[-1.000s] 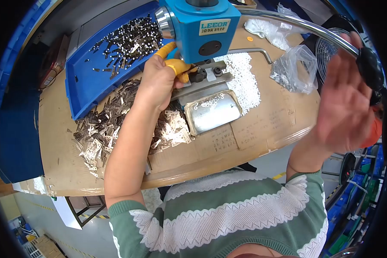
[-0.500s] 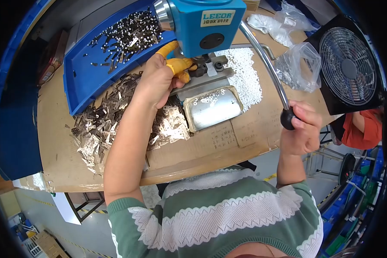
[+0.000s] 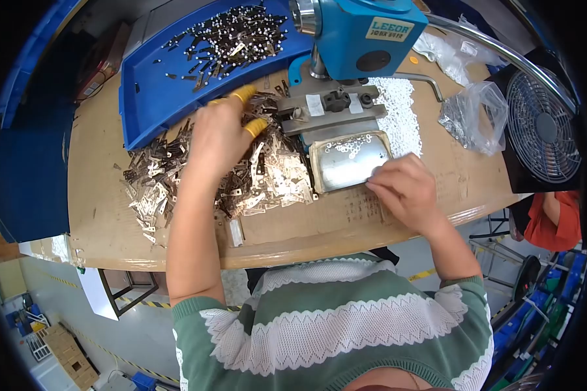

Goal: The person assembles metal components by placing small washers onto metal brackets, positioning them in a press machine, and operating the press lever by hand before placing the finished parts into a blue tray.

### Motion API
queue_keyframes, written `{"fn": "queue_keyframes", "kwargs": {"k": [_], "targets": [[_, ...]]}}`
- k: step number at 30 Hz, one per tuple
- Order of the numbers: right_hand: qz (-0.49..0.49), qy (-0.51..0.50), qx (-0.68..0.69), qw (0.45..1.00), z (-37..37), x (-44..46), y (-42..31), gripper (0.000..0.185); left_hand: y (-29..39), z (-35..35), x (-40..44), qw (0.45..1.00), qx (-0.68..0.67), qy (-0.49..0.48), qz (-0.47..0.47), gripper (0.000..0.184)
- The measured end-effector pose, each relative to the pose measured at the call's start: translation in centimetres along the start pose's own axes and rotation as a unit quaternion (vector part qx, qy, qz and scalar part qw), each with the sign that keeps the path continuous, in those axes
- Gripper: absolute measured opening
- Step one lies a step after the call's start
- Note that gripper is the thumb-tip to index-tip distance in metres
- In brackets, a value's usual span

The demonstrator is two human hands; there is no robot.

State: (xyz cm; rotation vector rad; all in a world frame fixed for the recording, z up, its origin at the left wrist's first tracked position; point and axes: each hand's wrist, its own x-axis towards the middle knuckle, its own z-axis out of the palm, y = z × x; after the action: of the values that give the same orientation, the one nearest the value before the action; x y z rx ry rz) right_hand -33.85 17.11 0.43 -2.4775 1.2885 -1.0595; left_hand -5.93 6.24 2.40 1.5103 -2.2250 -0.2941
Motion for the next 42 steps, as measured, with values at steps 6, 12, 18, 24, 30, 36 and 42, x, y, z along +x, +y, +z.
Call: {"fn": "queue_keyframes", "kwargs": {"k": [6,12,18,24,30,36,42], "targets": [[0.152,-0.022,0.132,0.979,0.1,5.9,-0.1,0.006,1.7,2.8,-0.5,0.987,0.133,0.026,0.089,0.012],[0.112,-0.029,0.085,0.99,-0.5,3.8,0.3,0.007,0.9,3.2,-0.8,0.994,0.081,0.058,0.053,0.032],[-0.033,0.007,-0.026,0.999,0.2,-0.2,0.8,0.012,0.6,1.6,-0.7,0.912,-0.388,0.035,-0.13,0.043],[0.198,-0.061,0.176,0.962,0.3,5.8,0.5,0.01,1.7,1.7,-0.7,0.772,-0.613,-0.003,-0.167,0.048],[0.266,-0.033,0.295,0.917,1.9,10.3,3.3,0.019,2.2,2.2,-1.0,0.786,-0.597,0.043,-0.157,0.06],[0.398,-0.11,0.513,0.752,1.3,11.4,4.2,0.015,2.9,2.3,-1.7,0.767,-0.619,-0.028,-0.168,0.023],[0.204,0.08,0.193,0.956,1.3,7.7,4.6,0.017,2.6,2.4,-2.1,0.723,-0.678,-0.053,-0.123,0.017]]}}
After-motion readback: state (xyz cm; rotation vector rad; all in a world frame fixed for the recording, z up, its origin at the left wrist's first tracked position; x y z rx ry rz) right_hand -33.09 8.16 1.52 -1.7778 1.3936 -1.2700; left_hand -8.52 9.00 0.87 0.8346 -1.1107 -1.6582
